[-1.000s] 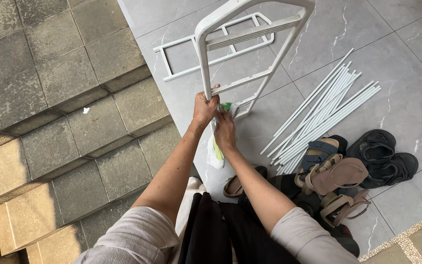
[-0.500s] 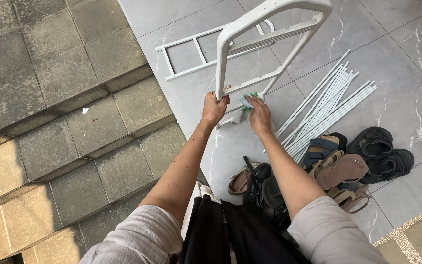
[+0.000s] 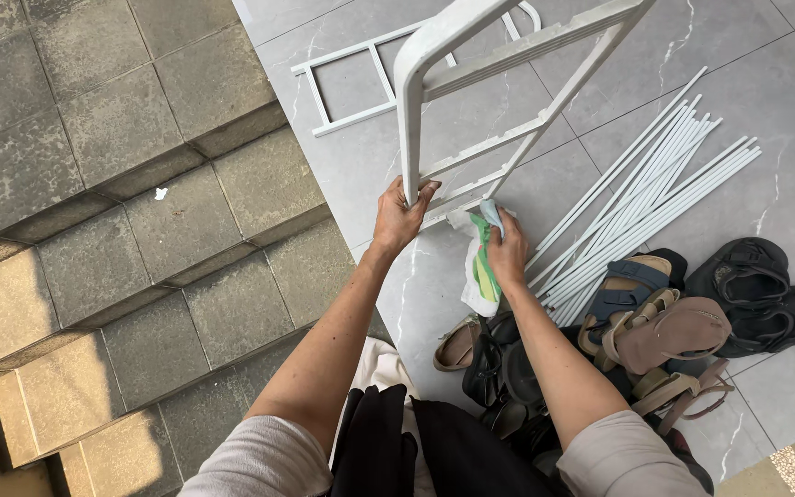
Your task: The person assembles a white plastic drying rack by inserting multiple white rods into the frame slots. They then wipe the assembled frame with a cloth. The task occurs on a tiled floor with shoes visible nearby.
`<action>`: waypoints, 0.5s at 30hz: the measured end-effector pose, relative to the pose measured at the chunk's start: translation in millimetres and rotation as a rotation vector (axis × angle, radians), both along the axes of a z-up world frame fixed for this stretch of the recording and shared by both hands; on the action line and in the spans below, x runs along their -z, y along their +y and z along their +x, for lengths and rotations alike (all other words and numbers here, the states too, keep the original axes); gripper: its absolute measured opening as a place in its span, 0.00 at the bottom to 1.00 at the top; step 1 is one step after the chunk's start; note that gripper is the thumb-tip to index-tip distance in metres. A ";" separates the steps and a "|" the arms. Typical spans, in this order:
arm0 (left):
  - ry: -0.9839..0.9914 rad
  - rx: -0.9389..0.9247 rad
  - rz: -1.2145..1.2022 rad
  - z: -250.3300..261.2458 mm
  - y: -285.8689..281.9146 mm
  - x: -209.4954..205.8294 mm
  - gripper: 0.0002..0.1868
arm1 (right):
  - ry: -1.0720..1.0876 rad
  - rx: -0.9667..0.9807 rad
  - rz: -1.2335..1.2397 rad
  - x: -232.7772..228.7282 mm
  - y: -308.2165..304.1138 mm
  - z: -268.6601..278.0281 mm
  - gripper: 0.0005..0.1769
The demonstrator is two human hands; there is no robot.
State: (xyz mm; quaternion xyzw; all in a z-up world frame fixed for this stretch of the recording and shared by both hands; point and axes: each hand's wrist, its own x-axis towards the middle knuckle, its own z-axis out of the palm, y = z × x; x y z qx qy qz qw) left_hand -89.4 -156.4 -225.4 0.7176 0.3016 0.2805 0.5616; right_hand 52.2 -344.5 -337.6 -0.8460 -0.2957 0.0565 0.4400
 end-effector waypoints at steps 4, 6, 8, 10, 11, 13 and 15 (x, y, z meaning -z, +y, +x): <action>0.059 0.022 -0.126 13.0 5.9 32.5 0.15 | -0.207 -0.212 -0.199 16.2 25.0 23.4 0.30; 0.173 0.074 -0.127 14.4 5.7 44.0 0.15 | -0.209 -0.231 -0.350 29.2 36.8 27.8 0.33; 0.201 0.081 -0.219 16.8 2.0 50.9 0.16 | -0.206 -0.207 -0.343 44.3 41.1 20.2 0.36; 0.212 0.089 -0.267 19.3 3.9 54.5 0.16 | -0.171 -0.157 -0.352 57.3 50.4 12.5 0.36; 0.208 0.094 -0.273 20.5 3.0 56.6 0.16 | -0.140 -0.121 -0.368 62.4 53.3 10.0 0.35; 0.181 0.098 -0.286 23.9 2.7 61.5 0.17 | -0.103 -0.080 -0.377 71.6 57.9 2.2 0.33; 0.143 0.096 -0.299 25.2 5.3 67.4 0.18 | -0.087 -0.072 -0.361 81.7 62.6 -12.4 0.31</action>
